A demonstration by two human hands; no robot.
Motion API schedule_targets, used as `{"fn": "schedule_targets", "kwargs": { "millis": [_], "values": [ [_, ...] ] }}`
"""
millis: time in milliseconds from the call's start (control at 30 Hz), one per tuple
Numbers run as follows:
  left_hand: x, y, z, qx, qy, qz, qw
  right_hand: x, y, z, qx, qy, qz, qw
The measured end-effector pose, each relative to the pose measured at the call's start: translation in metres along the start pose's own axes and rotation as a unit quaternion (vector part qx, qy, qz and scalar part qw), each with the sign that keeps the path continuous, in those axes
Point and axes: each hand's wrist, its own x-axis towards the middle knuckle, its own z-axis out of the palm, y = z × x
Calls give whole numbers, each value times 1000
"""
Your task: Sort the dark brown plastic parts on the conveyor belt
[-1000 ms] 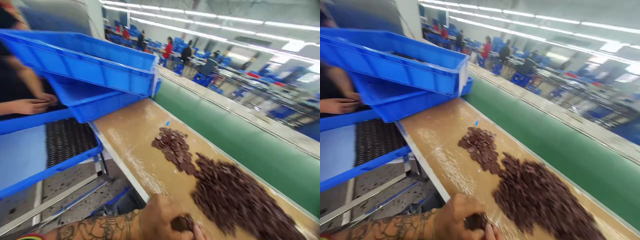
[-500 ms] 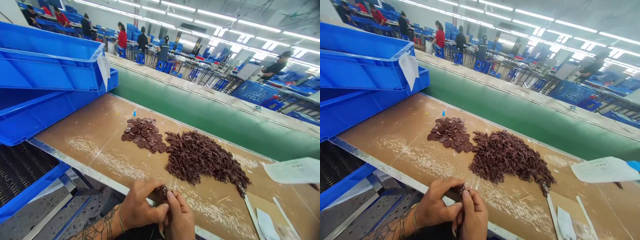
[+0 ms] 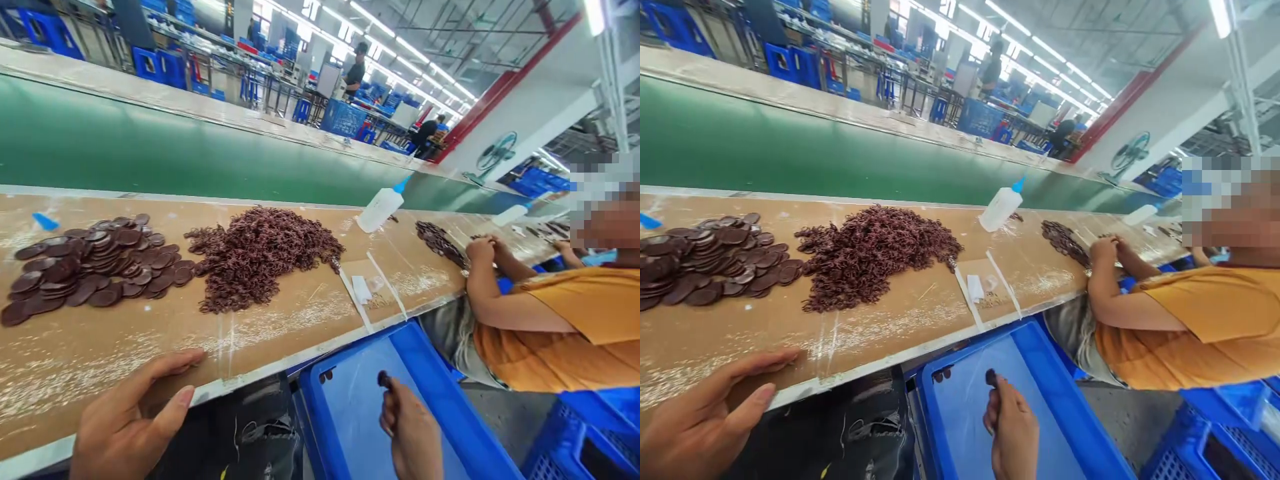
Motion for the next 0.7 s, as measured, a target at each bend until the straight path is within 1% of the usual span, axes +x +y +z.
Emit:
{"fn": "schedule_targets", "kwargs": {
  "millis": [67,133,167,233,267,333,433,533,700],
  "values": [
    [-2,-6,2,20,-22,-22,999,27,39,-2,-32,-5,45,998],
    [-6,-11,4,26,-40,-58,997,46,72,5,-56,-16,79,995],
    [-7,-12,5,21,-48,-80,995,55,84,9,-67,-19,91,993],
    [-9,-10,4,5,-57,-123,991,69,100,16,-90,-21,111,990],
    [-9,-9,3,1,-57,-136,989,76,105,18,-102,-22,119,987],
    [-9,-6,2,9,-48,-139,989,88,111,21,-120,-27,129,984],
    [-6,-3,2,38,-26,-94,995,100,117,22,-129,-45,128,982],
    [-4,-3,3,48,-12,-55,997,105,123,23,-135,-64,117,982],
    [-8,-5,5,77,-18,-50,996,105,130,25,-145,-76,108,981]
  ]
}}
